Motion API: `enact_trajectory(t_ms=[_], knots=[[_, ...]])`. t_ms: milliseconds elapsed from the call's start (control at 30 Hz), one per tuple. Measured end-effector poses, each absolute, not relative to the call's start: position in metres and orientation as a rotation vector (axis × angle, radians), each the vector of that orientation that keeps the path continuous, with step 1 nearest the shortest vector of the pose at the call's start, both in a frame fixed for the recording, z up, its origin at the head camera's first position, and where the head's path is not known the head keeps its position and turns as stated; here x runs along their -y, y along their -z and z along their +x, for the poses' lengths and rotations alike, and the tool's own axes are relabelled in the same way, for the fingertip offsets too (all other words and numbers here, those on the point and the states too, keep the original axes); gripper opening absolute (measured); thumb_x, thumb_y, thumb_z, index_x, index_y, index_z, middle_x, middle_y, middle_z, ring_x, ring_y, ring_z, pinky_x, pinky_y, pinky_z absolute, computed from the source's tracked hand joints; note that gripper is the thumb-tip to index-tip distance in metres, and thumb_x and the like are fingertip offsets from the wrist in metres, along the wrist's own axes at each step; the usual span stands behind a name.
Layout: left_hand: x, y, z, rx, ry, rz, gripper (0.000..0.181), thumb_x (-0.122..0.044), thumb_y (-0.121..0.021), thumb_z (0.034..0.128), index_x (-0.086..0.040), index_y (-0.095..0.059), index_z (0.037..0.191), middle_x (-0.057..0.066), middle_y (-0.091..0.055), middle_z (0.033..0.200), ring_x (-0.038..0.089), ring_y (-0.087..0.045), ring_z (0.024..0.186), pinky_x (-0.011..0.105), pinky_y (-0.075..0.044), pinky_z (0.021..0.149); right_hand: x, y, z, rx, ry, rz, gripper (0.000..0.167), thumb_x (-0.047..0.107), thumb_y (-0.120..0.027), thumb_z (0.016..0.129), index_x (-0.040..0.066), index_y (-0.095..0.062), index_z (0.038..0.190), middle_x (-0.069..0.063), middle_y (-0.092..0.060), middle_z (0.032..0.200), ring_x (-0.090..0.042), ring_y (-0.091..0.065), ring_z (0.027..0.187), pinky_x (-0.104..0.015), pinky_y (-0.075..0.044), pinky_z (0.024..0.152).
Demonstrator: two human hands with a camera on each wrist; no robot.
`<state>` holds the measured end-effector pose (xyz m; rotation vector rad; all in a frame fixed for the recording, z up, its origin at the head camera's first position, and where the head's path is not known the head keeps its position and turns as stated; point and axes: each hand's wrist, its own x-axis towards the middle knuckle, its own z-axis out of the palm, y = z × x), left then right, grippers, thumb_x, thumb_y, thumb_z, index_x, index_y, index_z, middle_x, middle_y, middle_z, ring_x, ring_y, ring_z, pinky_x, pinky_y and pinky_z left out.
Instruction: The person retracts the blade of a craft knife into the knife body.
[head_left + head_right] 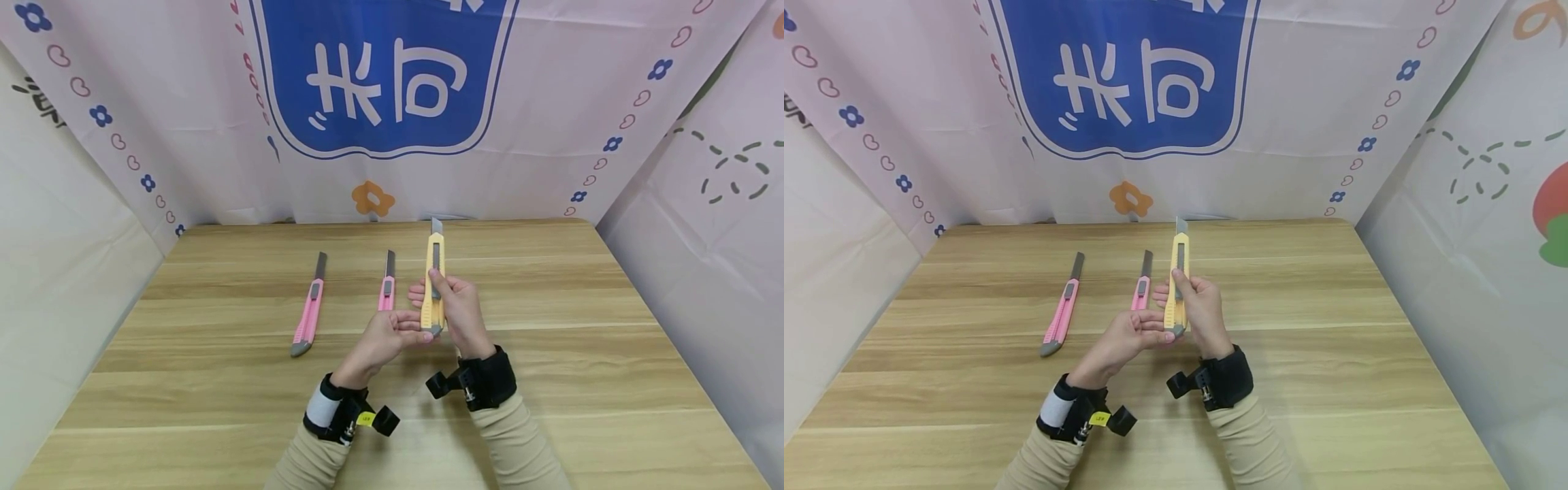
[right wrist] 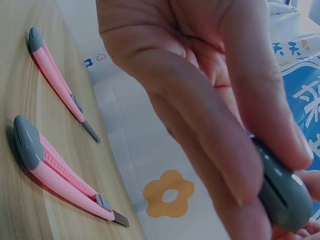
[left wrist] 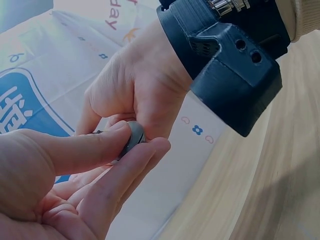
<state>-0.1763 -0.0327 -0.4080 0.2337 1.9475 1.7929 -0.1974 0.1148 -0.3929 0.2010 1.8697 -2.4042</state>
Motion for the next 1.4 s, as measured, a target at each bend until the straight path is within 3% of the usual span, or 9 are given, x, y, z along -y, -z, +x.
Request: enact_trajectory(t_ms=[133,367,533,767,1033,1200,1400], knots=[[0.0331,0.408,-0.176,-1.947,-1.787,0.248,0.034,-0.002,-0.067,0.087,0.006,-0.061,0.119,0.023,-0.069,0.116,0.022,-0.073,0.099,0.027,-0.06,0.087,-0.1144,0.393,-0.1967,-1.872,2.425,0.184,0.041,0.026,-0.053,0.099,-0.012,-0.058,0.115,0.001,-0.076,0.076,-0.014,-0.075,0.077,-0.041,-0.06,0.084],[0.0329,0.4073,-0.1761,-1.93,-1.791,0.263,0.034,-0.001,-0.066,0.0872,0.006,-0.061,0.12,0.024,-0.068,0.117,0.016,-0.073,0.096,0.025,-0.06,0.085,-0.1149,0.3934,-0.1952,-1.871,2.456,0.135,0.042,0.024,-0.055,0.099,-0.014,-0.056,0.117,0.0,-0.077,0.079,-0.016,-0.075,0.08,-0.043,-0.059,0.085],[0.0328,0.4071,-0.1754,-1.92,-1.796,0.262,0.033,0.0,-0.066,0.0875,0.008,-0.061,0.119,0.025,-0.069,0.115,0.024,-0.072,0.1,0.028,-0.061,0.087,-0.1154,0.3927,-0.1942,-1.846,2.464,0.133,0.039,0.02,-0.054,0.099,-0.015,-0.056,0.116,0.002,-0.076,0.076,-0.014,-0.075,0.078,-0.041,-0.059,0.086],[0.033,0.4077,-0.1752,-1.886,-1.812,0.238,0.034,0.001,-0.065,0.0875,0.008,-0.06,0.12,0.025,-0.068,0.116,0.034,-0.069,0.106,0.034,-0.059,0.091,-0.1142,0.3925,-0.1953,-1.863,2.438,0.171,0.038,0.018,-0.054,0.099,-0.014,-0.055,0.119,-0.011,-0.077,0.088,-0.014,-0.075,0.075,-0.04,-0.059,0.086],[0.0328,0.4068,-0.1743,-1.883,-1.827,0.206,0.032,0.002,-0.065,0.0868,0.006,-0.061,0.118,0.024,-0.069,0.114,0.036,-0.068,0.107,0.032,-0.06,0.089,-0.114,0.3923,-0.1965,-1.888,2.438,0.155,0.035,0.016,-0.053,0.099,-0.016,-0.057,0.113,-0.014,-0.077,0.09,-0.012,-0.074,0.074,-0.034,-0.062,0.08],[0.0327,0.4071,-0.1737,-1.886,-1.834,0.24,0.032,0.002,-0.064,0.0872,0.008,-0.06,0.118,0.025,-0.069,0.114,0.035,-0.069,0.105,0.03,-0.061,0.087,-0.115,0.3929,-0.1964,-1.885,2.443,0.106,0.034,0.013,-0.051,0.1,-0.017,-0.055,0.113,-0.014,-0.077,0.089,-0.015,-0.075,0.077,-0.038,-0.061,0.083],[0.0339,0.407,-0.1739,-1.857,-1.845,0.209,0.033,0.003,-0.063,0.0872,0.008,-0.059,0.12,0.025,-0.068,0.116,0.035,-0.069,0.107,0.029,-0.061,0.087,-0.1161,0.3938,-0.1955,-1.881,2.402,0.078,0.035,0.013,-0.052,0.099,-0.013,-0.055,0.122,-0.024,-0.072,0.104,-0.016,-0.075,0.084,-0.041,-0.058,0.089]])
